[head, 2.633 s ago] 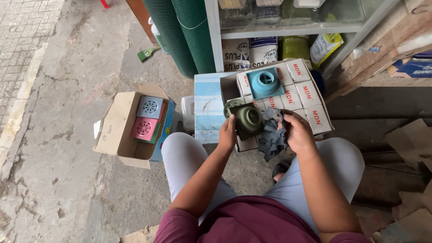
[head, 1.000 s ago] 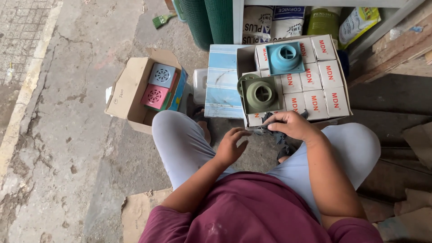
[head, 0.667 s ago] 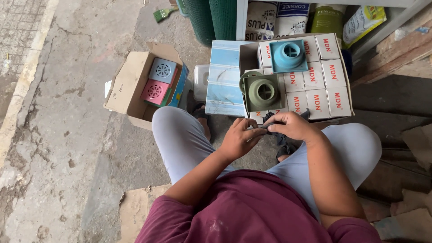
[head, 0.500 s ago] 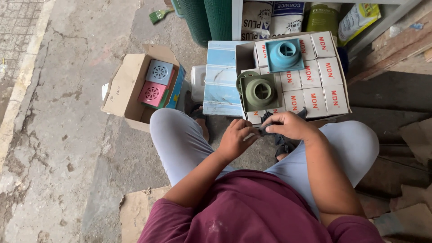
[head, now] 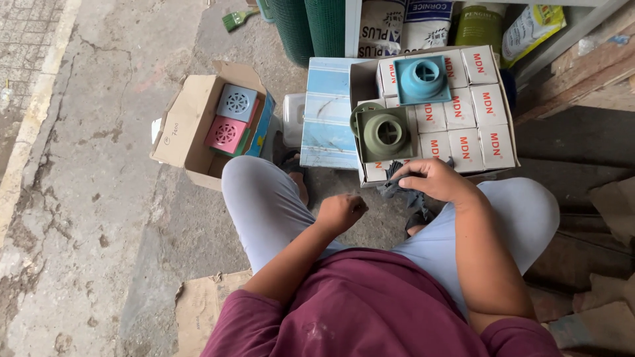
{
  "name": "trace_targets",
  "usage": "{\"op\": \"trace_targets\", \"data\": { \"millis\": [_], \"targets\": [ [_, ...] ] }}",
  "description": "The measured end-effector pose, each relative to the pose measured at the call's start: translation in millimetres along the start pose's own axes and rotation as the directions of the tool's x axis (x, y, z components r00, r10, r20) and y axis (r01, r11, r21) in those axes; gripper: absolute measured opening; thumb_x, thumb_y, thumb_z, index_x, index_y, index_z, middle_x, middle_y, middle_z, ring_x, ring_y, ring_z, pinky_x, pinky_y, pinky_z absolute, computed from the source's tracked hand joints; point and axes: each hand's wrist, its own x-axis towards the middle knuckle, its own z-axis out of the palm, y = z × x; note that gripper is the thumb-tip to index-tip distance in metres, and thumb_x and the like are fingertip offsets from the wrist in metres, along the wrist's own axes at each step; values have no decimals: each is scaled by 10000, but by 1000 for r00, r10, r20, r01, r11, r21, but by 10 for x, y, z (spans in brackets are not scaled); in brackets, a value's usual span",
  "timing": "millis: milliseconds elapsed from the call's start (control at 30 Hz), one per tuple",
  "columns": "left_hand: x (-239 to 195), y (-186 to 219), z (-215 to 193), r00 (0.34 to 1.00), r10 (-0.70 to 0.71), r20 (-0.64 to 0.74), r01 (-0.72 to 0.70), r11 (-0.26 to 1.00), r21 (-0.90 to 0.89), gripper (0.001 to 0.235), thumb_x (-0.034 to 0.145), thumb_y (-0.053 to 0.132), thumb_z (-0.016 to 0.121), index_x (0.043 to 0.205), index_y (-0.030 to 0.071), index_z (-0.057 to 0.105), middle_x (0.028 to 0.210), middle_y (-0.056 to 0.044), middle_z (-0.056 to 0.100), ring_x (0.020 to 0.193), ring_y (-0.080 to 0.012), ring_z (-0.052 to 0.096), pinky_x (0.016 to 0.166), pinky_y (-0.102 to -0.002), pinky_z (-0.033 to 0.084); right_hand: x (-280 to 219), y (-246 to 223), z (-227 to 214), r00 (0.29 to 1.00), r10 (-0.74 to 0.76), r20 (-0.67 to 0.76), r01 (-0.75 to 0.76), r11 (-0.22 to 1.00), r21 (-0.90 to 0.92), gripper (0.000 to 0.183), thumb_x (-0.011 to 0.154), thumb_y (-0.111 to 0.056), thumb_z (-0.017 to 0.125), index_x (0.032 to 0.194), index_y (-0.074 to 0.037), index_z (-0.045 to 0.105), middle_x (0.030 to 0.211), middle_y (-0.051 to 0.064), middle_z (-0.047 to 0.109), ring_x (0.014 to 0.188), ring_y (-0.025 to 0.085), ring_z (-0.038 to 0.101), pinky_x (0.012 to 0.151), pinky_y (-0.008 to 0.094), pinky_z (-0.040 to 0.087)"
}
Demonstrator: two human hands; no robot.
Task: Cleaning plastic drain covers by wiping them with a cloth and inspecting them.
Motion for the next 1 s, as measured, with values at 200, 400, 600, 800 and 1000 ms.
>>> {"op": "trace_targets", "data": {
  "millis": [200, 400, 600, 800, 1000],
  "targets": [
    [98, 371, -471, 942, 10, -335, -149, 908, -391, 179, 836, 158, 793, 971, 197, 684, 979, 20, 660, 796, -197, 715, 670, -329, 588, 26, 8, -11, 998, -63, -9, 63, 998, -7, 248, 888, -83, 758, 1125, -19, 792, 947, 99, 813, 907, 106, 675, 874, 340, 565],
    [226, 584, -407, 879, 1, -477, -231, 876, -423, 92, 873, 178, 810, 927, 168, 736, 856, 25, 695, 705, -158, 716, 630, -262, 577, 30, -39, 42, 998, -60, 1, 60, 998, 34, 242, 876, -71, 766, 1115, -34, 782, 899, 64, 799, 877, 77, 652, 851, 303, 565],
    [98, 387, -331, 936, -141, -323, -47, 858, -511, 81, 918, 226, 770, 904, 153, 737, 815, -10, 696, 740, -222, 733, 647, -321, 589, -40, -110, -36, 996, -50, -71, 53, 998, 40, 226, 871, -43, 749, 1095, -30, 778, 876, 68, 793, 838, 89, 654, 833, 298, 559],
    [-4, 99, -72, 1000, 16, -26, -21, 978, -205, 141, 783, 139, 755, 906, 167, 692, 954, -91, 682, 931, -350, 702, 755, -452, 592, 42, 50, -34, 996, -61, -60, 64, 996, 58, 237, 868, -49, 762, 1105, -38, 769, 890, 59, 790, 858, 73, 658, 827, 291, 564],
    [80, 569, -325, 949, -108, 298, 310, 508, -804, 872, 867, 329, 825, 1488, -3, 310, 1289, -284, 613, 1180, -455, 623, 980, -549, 538, 195, 376, 68, 991, -125, -43, 129, 984, 126, 254, 868, -25, 761, 1117, -51, 718, 878, 63, 788, 802, 100, 684, 767, 279, 569]
  ]
}}
